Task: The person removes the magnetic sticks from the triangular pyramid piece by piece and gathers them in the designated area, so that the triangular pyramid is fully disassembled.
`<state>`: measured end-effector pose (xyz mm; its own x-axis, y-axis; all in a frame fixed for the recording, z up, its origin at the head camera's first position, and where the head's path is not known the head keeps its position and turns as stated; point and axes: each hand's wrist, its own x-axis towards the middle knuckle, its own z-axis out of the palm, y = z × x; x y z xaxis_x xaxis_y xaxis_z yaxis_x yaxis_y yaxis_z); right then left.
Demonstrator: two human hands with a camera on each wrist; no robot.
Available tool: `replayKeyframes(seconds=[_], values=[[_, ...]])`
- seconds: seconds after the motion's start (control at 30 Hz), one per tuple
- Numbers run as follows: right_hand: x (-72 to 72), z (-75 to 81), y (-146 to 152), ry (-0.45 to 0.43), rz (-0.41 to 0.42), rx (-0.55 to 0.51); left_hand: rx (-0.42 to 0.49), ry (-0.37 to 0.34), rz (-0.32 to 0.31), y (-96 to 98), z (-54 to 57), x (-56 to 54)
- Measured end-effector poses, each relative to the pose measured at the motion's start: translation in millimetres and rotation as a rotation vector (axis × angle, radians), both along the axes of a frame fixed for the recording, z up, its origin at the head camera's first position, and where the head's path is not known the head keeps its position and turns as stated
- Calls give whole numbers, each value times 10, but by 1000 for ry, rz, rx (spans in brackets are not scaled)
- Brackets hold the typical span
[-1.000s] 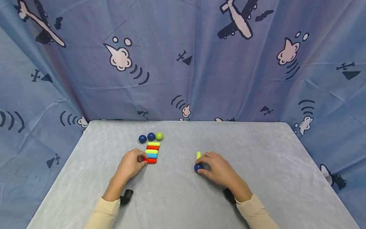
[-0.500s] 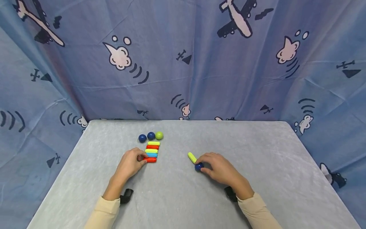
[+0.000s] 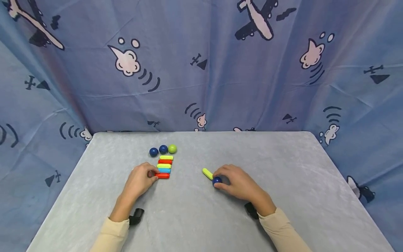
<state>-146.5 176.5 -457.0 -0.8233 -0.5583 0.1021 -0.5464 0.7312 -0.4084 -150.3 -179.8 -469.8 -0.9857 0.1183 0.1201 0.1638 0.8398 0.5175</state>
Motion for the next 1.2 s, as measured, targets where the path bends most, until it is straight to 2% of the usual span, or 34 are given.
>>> replayKeyframes(seconds=[0.2, 0.63, 1.03, 1.2], values=[[-11, -54, -32, 24, -13, 34, -1, -15, 4, 0, 19, 2], [-42, -24, 11, -71, 29, -19, -16, -23, 29, -23, 6, 10], [-52, -57, -8, -42, 78, -56, -16, -31, 38, -13, -8, 23], [-48, -59, -6, -44, 63, -79, -15, -28, 47, -6, 2, 21]])
